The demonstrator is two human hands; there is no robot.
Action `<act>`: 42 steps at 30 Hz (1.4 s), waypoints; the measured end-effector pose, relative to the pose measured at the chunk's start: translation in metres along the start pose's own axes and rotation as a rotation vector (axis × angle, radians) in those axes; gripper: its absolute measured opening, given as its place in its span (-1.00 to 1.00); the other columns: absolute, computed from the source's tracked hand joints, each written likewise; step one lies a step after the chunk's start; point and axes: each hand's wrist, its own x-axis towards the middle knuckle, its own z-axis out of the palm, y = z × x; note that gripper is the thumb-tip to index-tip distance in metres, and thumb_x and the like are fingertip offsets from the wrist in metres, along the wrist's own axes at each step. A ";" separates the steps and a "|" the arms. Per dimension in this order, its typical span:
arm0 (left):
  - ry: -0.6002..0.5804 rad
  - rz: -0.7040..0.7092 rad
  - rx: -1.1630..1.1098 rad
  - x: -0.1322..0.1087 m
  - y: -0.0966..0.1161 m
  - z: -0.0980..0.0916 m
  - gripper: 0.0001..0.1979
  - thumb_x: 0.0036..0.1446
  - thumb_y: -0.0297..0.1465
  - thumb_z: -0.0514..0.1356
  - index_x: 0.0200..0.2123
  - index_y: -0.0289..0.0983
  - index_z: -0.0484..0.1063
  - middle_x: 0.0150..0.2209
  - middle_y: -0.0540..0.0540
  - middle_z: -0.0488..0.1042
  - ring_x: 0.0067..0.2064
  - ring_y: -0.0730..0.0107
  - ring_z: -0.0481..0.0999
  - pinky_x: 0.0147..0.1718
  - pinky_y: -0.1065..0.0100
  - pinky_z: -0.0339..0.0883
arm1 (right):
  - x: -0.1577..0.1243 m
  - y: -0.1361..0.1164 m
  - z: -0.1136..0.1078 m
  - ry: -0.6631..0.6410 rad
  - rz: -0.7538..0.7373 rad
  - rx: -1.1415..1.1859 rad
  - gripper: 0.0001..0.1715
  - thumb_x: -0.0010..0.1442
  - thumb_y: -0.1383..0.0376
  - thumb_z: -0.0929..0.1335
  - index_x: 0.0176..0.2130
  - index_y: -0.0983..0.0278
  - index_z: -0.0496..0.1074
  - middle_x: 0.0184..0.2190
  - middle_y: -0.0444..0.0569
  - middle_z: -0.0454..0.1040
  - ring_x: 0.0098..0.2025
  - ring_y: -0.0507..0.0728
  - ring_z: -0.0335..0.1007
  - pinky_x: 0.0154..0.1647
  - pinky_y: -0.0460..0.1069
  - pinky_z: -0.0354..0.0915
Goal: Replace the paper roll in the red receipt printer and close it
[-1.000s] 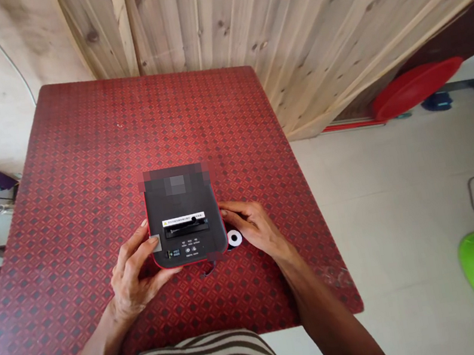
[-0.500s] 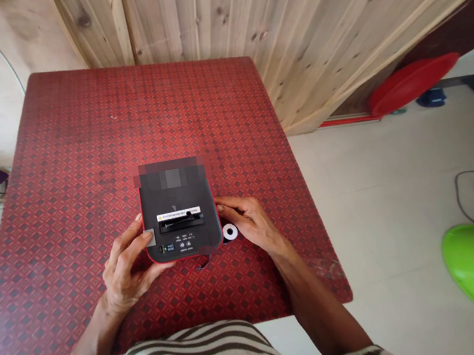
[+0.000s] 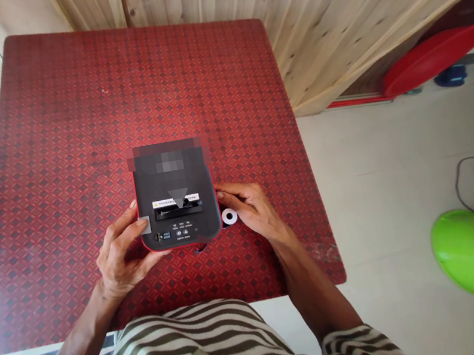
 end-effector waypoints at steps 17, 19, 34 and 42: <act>0.017 0.056 0.038 0.004 -0.002 0.001 -0.23 0.05 -0.20 0.52 0.28 -0.19 0.36 0.24 -0.25 0.51 0.17 0.12 0.63 0.05 0.22 0.64 | 0.009 0.015 0.006 0.085 0.060 0.161 -0.62 0.31 0.07 0.40 -0.04 0.19 0.71 -0.20 -0.03 0.74 -0.20 0.16 0.66 -0.17 0.03 0.54; 0.023 0.050 0.039 0.005 -0.001 0.002 -0.25 0.06 -0.19 0.51 0.28 -0.16 0.37 0.23 -0.23 0.52 0.15 0.12 0.64 0.03 0.20 0.66 | 0.009 0.016 0.007 0.090 0.063 0.168 -0.61 0.30 0.08 0.40 -0.03 0.20 0.70 -0.20 -0.02 0.74 -0.23 0.15 0.65 -0.18 0.02 0.53; 0.027 -0.038 -0.080 0.007 0.000 0.002 -0.36 0.02 -0.27 0.55 0.14 -0.20 0.43 0.20 -0.25 0.53 0.16 0.10 0.63 0.05 0.12 0.63 | 0.008 0.016 0.006 0.043 0.069 0.203 -0.57 0.28 0.08 0.43 0.02 0.23 0.67 -0.13 0.00 0.73 -0.14 0.17 0.66 -0.12 0.04 0.53; 0.025 0.010 -0.002 0.001 -0.003 0.004 -0.32 0.09 -0.23 0.51 0.21 -0.19 0.35 0.20 -0.28 0.53 0.14 0.11 0.63 0.03 0.15 0.63 | -0.003 -0.043 -0.004 0.313 -0.288 -0.366 -0.78 0.39 0.19 0.42 -0.08 0.19 0.67 -0.13 -0.01 0.72 -0.16 0.12 0.64 -0.10 0.04 0.51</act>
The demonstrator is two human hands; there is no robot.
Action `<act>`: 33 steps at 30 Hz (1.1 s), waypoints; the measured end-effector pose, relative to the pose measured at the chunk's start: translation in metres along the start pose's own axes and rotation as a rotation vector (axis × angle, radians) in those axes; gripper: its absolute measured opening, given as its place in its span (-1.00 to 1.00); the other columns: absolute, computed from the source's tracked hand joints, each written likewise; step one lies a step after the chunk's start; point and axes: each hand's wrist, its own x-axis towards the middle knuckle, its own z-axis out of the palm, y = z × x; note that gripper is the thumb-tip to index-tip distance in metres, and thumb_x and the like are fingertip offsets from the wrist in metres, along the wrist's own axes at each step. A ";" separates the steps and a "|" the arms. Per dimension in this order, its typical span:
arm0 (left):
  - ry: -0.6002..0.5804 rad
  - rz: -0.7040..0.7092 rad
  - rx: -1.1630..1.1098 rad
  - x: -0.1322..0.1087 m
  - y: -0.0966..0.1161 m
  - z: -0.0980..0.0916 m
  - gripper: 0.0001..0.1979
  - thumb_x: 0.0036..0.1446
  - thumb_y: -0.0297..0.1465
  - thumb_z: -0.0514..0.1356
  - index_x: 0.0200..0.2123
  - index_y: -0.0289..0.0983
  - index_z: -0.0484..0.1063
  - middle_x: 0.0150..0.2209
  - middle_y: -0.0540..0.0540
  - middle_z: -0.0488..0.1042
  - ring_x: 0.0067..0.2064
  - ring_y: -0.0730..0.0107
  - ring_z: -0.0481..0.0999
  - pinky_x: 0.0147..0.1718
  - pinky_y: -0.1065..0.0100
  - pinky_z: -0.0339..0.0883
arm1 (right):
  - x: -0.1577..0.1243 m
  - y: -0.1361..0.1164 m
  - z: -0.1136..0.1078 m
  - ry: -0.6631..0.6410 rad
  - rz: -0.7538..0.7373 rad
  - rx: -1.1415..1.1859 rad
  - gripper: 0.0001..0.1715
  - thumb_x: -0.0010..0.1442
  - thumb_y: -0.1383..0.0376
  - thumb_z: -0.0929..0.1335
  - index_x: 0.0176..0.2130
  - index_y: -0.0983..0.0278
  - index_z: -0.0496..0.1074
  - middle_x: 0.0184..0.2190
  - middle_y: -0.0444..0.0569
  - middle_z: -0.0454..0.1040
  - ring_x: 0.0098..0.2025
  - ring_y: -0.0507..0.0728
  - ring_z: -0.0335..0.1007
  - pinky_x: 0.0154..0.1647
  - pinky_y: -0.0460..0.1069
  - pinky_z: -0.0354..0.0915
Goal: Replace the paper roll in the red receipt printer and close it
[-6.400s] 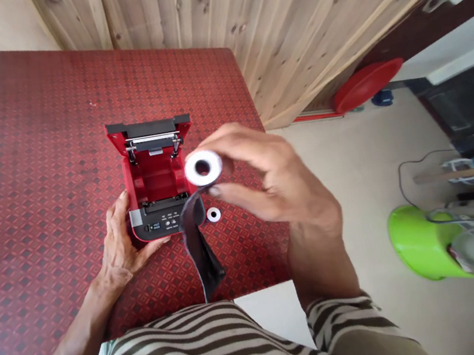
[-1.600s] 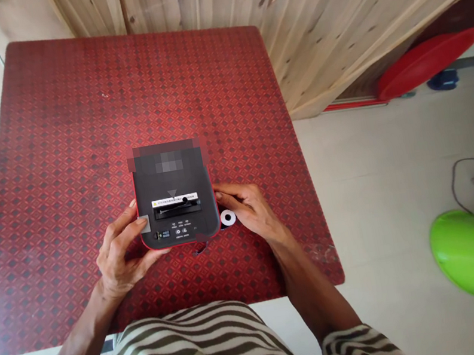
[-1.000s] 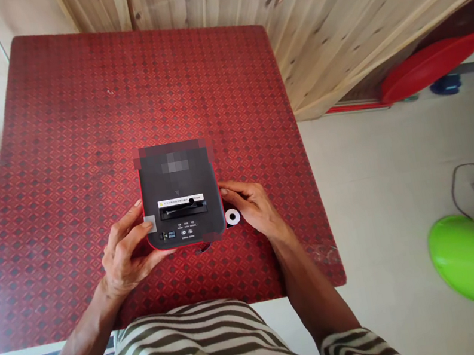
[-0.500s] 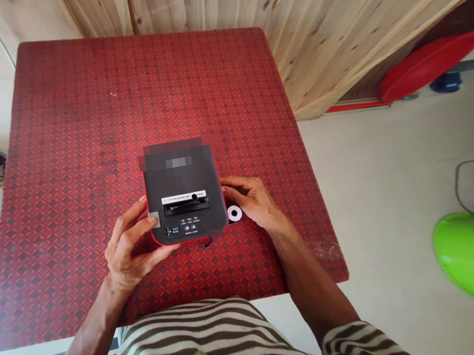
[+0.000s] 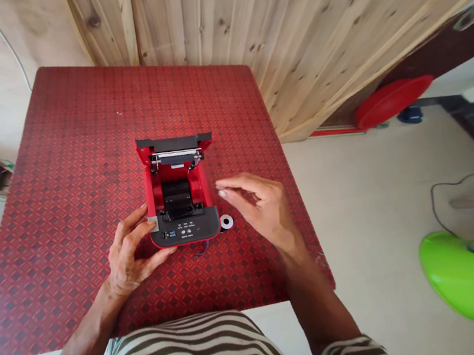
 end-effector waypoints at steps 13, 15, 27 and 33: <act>-0.010 -0.010 0.021 -0.006 -0.003 0.002 -0.25 0.08 -0.23 0.51 0.28 -0.18 0.31 0.20 -0.32 0.52 0.15 0.07 0.64 0.06 0.11 0.63 | 0.074 -0.080 0.057 -0.703 -0.188 -0.823 -0.61 0.48 0.48 0.17 0.07 0.40 0.52 -0.01 0.22 0.62 -0.05 0.28 0.66 -0.19 0.07 0.46; -0.011 -0.006 0.018 -0.006 -0.003 0.002 -0.26 0.09 -0.23 0.50 0.27 -0.20 0.31 0.20 -0.34 0.52 0.15 0.08 0.63 0.06 0.12 0.63 | 0.075 -0.078 0.057 -0.699 -0.189 -0.827 -0.59 0.47 0.50 0.16 0.07 0.40 0.52 0.03 0.24 0.60 -0.04 0.30 0.65 -0.16 0.09 0.47; -0.021 -0.035 0.005 -0.003 -0.002 0.001 -0.31 0.14 -0.16 0.46 0.25 -0.18 0.32 0.17 -0.30 0.53 0.13 0.10 0.64 0.03 0.13 0.64 | 0.068 -0.069 0.048 -0.596 -0.197 -0.784 -0.61 0.42 0.43 0.25 0.16 0.25 0.46 -0.01 0.11 0.63 -0.14 0.24 0.65 -0.24 0.06 0.41; -0.022 -0.021 -0.003 -0.002 -0.002 0.001 -0.32 0.14 -0.18 0.47 0.24 -0.22 0.33 0.17 -0.33 0.53 0.14 0.11 0.63 0.03 0.15 0.63 | 0.057 -0.072 0.041 -0.535 -0.221 -0.767 -0.67 0.49 0.39 0.21 0.05 0.26 0.52 -0.04 0.06 0.65 -0.21 0.18 0.63 -0.34 0.02 0.31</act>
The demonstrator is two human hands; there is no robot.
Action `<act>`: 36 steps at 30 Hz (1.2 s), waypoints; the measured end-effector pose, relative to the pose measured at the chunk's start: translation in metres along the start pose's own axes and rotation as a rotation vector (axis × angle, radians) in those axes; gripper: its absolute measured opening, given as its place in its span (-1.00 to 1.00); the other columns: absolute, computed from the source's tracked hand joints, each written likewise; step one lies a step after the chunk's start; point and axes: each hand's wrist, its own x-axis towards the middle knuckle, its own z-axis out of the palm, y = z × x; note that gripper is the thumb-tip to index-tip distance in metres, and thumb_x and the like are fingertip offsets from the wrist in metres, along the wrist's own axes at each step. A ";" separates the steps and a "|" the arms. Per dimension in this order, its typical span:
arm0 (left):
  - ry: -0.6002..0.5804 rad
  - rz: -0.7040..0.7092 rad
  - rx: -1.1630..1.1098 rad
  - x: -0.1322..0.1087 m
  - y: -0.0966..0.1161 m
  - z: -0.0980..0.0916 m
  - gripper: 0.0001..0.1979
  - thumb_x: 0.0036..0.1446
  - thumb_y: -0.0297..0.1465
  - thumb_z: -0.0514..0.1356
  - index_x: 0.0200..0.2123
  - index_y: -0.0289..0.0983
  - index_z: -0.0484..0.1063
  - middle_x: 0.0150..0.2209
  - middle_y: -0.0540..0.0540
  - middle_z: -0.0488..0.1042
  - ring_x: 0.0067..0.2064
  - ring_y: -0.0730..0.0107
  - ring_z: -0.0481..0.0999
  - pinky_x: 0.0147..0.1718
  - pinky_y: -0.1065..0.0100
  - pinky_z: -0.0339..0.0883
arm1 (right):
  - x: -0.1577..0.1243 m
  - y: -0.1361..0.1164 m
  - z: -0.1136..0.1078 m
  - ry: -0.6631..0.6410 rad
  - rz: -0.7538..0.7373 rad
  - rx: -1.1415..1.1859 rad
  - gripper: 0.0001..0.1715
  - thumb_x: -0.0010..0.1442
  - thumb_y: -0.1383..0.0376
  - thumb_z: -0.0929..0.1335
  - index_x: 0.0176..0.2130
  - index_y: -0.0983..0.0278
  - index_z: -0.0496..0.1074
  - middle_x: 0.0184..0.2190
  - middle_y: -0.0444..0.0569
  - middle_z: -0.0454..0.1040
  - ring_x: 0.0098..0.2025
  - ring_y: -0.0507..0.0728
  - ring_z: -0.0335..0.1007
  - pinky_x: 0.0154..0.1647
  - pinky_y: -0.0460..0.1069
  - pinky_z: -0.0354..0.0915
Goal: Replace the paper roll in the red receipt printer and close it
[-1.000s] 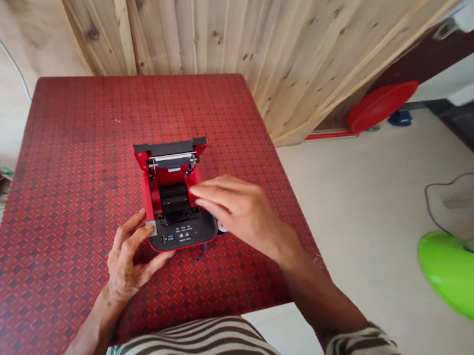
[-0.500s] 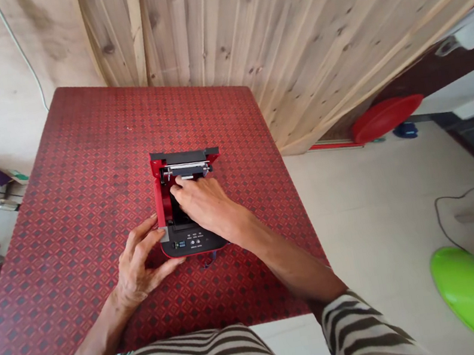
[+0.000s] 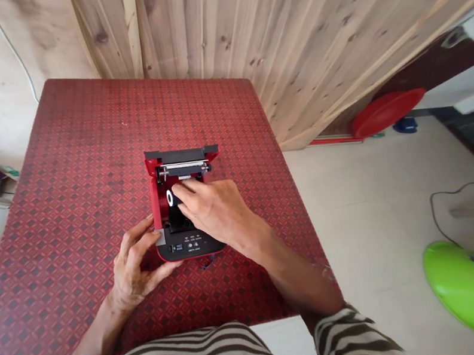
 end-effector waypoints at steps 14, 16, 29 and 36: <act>0.022 0.009 0.008 0.001 -0.001 0.001 -0.28 0.03 -0.25 0.54 0.20 -0.30 0.38 0.16 -0.34 0.53 0.14 0.09 0.61 0.08 0.16 0.58 | -0.042 0.086 0.074 0.863 0.544 1.154 -0.47 0.12 -0.08 0.52 -0.10 0.14 0.36 -0.19 -0.05 0.56 -0.19 0.13 0.54 -0.23 0.01 0.44; 0.020 0.012 0.011 0.001 -0.001 0.002 -0.29 0.03 -0.26 0.54 0.18 -0.32 0.39 0.15 -0.35 0.53 0.14 0.09 0.61 0.09 0.17 0.58 | -0.036 0.085 0.102 0.801 0.619 1.169 -0.49 0.06 -0.05 0.53 -0.16 0.16 0.36 -0.30 -0.13 0.53 -0.30 0.10 0.48 -0.29 0.00 0.39; 0.013 0.024 0.007 0.004 -0.002 -0.001 -0.27 0.03 -0.27 0.54 0.22 -0.29 0.37 0.16 -0.36 0.53 0.17 0.02 0.60 0.11 0.06 0.56 | -0.040 0.074 0.119 0.620 0.573 1.048 -0.58 0.07 0.08 0.55 -0.18 0.17 0.40 -0.37 -0.19 0.49 -0.42 0.04 0.38 -0.37 -0.01 0.31; 0.006 0.004 0.000 0.004 -0.003 -0.002 -0.26 0.02 -0.27 0.55 0.21 -0.27 0.38 0.17 -0.36 0.52 0.16 0.03 0.60 0.11 0.06 0.56 | -0.076 0.077 0.111 0.581 0.546 1.132 -0.53 0.13 0.19 0.51 0.02 0.18 0.47 -0.13 -0.03 0.60 -0.33 0.06 0.47 -0.31 0.01 0.40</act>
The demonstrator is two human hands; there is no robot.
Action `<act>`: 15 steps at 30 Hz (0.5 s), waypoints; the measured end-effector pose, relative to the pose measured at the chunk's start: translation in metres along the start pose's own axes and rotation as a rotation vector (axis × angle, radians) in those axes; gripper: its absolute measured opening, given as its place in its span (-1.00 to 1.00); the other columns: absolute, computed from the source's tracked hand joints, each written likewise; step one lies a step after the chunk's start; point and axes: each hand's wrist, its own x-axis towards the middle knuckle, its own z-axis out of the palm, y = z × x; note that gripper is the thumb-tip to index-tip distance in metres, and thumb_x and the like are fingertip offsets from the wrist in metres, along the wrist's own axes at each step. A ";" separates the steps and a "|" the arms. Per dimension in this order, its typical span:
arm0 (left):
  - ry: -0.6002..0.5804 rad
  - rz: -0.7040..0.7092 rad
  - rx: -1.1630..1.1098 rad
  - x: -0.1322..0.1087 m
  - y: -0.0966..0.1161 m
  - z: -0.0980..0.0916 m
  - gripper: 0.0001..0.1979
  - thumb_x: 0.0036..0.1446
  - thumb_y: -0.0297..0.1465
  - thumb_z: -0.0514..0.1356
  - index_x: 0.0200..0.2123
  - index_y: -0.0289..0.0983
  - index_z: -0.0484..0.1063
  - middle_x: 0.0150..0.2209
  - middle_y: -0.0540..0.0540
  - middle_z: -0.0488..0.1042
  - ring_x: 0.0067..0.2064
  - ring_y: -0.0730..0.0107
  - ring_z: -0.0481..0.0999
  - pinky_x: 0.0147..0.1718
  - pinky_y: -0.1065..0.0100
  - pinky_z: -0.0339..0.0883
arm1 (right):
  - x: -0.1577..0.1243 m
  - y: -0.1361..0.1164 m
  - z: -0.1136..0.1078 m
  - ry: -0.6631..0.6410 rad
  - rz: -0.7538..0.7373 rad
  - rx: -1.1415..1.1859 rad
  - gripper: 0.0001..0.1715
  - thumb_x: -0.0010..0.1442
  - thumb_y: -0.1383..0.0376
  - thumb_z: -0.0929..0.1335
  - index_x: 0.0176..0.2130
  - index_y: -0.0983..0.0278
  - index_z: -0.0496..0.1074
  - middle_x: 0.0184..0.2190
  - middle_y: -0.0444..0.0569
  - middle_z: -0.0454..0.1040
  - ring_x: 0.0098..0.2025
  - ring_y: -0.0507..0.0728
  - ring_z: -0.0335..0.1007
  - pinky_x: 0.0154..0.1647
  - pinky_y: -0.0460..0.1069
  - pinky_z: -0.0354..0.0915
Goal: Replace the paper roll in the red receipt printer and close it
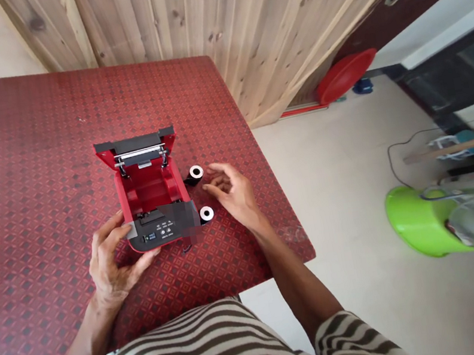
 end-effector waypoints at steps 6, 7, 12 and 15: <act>0.008 -0.021 -0.025 -0.001 -0.001 0.002 -0.23 -0.02 -0.26 0.57 0.23 -0.23 0.36 0.16 -0.32 0.53 0.16 0.02 0.60 0.10 0.03 0.56 | -0.048 -0.013 -0.016 -0.302 -0.014 -0.094 -0.54 0.13 0.27 0.58 0.03 0.18 0.55 -0.13 -0.07 0.62 -0.17 0.12 0.53 -0.12 0.04 0.41; 0.008 -0.022 -0.025 -0.001 -0.001 0.002 -0.23 -0.01 -0.26 0.56 0.23 -0.23 0.36 0.16 -0.32 0.53 0.16 0.01 0.60 0.10 0.03 0.56 | -0.052 -0.013 -0.011 -0.285 -0.046 -0.115 -0.54 0.13 0.29 0.58 0.03 0.18 0.55 -0.10 -0.06 0.62 -0.12 0.13 0.54 -0.06 0.06 0.41; 0.009 -0.011 0.001 -0.001 0.000 0.002 -0.26 0.01 -0.25 0.55 0.21 -0.24 0.37 0.17 -0.34 0.52 0.16 0.03 0.60 0.10 0.04 0.56 | -0.056 -0.025 -0.008 -0.245 -0.143 -0.168 -0.81 0.27 0.28 0.51 -0.08 0.19 0.57 -0.13 -0.05 0.63 -0.09 0.16 0.56 -0.01 0.08 0.41; 0.003 -0.016 0.002 -0.002 0.000 0.002 -0.26 0.02 -0.23 0.55 0.21 -0.24 0.37 0.17 -0.34 0.53 0.16 0.03 0.60 0.10 0.05 0.56 | -0.049 -0.063 -0.025 -0.331 -0.250 -0.197 -0.68 0.34 0.25 0.48 0.08 0.15 0.51 -0.05 -0.05 0.61 -0.03 0.17 0.56 0.04 0.10 0.43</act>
